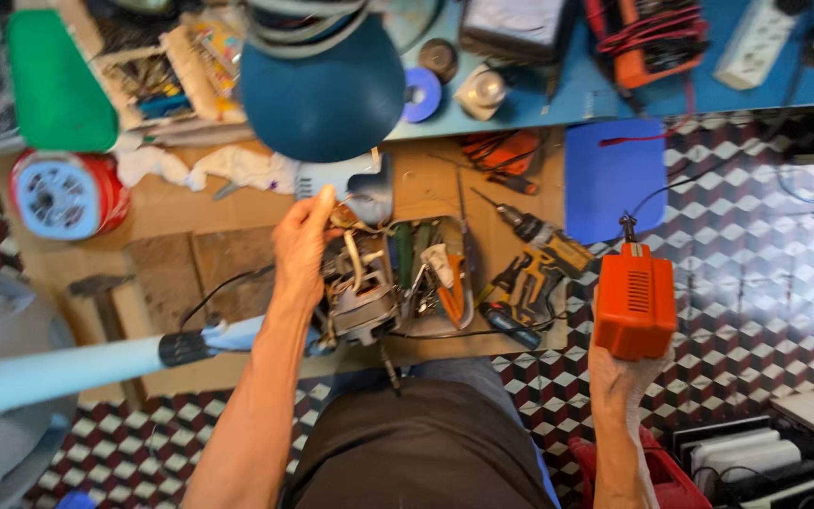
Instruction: The person uses a heat gun to apply heat to a small electronic component, then uses pliers to adjust wires and a white plastic housing. The person repeatedly heats the component and manipulates wires and connectors throughout the clip.
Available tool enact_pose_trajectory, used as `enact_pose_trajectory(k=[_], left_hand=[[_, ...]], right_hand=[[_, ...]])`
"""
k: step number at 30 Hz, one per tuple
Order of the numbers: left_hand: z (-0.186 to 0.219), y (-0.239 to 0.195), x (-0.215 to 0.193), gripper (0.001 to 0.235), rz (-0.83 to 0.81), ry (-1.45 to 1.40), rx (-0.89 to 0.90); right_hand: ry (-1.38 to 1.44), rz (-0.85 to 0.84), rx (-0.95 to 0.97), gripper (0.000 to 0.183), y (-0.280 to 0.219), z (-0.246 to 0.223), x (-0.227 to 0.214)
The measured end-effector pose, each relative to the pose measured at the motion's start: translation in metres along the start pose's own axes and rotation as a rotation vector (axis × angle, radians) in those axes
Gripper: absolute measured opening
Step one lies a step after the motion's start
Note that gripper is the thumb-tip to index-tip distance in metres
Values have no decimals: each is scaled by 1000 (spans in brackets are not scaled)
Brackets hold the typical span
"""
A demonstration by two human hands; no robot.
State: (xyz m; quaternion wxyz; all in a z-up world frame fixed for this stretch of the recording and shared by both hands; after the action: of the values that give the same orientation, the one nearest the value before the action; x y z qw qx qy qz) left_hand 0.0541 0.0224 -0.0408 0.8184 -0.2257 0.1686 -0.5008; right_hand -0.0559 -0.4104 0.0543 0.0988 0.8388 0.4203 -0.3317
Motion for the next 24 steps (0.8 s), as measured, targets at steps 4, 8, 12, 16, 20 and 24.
enact_pose_trajectory(k=[4, 8, 12, 16, 20, 24], left_hand=[[7, -2, 0, 29, 19, -3, -19], [8, -6, -1, 28, 30, -15, 7], [6, -2, -2, 30, 43, -14, 34], [4, 0, -3, 34, 59, -16, 30], [5, -1, -6, 36, 64, 1, 35], [11, -1, 2, 35, 45, 10, 32]], right_hand=[[-201, 207, -66, 47, 21, 18, -34], [-257, 235, 151, 56, 38, 46, -36], [-246, 204, 96, 66, 39, 49, -15], [-410, 134, 66, 60, 35, 52, 21], [-515, -19, -34, 52, 19, 50, 54], [-534, -97, -186, 69, 6, 38, 79]])
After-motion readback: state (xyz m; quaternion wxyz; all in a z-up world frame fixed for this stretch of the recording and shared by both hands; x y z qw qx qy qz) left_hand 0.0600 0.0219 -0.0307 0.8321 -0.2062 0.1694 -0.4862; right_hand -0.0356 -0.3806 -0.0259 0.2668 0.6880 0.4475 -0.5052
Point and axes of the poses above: each hand's wrist, its own y-axis towards the middle knuckle, its own x-axis out of the palm, z = x × y, the point moved 7 cm from there along y, towards the middle knuckle, and after that the axes turned 5 degrees about z, right-handed, at the moved point
